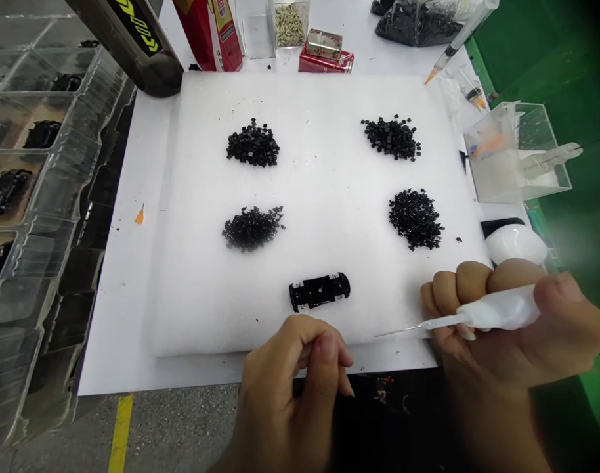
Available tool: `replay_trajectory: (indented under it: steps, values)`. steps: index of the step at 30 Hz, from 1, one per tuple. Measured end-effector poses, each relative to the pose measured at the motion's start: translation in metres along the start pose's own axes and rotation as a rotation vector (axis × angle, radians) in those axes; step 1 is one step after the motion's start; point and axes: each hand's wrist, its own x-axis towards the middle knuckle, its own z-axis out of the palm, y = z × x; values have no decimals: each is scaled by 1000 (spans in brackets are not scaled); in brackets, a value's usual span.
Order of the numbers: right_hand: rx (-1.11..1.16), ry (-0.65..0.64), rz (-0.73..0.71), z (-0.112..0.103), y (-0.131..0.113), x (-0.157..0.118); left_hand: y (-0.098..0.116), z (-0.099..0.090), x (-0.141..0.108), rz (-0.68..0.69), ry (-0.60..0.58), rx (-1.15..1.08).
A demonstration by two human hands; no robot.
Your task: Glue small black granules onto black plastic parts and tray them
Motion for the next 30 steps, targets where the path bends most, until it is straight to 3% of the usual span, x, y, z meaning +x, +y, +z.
replay_trajectory:
  steps: [4,10,14,21,26,30]
  values:
    - [4,7,-5,2,0,-1,1,6,2,-138,-137,-152]
    - [-8,-6,-25,2,1,-1,2,5,8,-482,-355,-554]
    - [-14,-29,-31,2,2,-1,1,4,12,-554,-401,-638]
    - [32,-10,-39,5,2,-4,4,7,15,-569,-347,-433]
    - [27,18,-80,6,4,-7,6,8,6,-531,-309,-168]
    - [16,0,-87,8,4,-10,6,4,-2,-567,-317,-84]
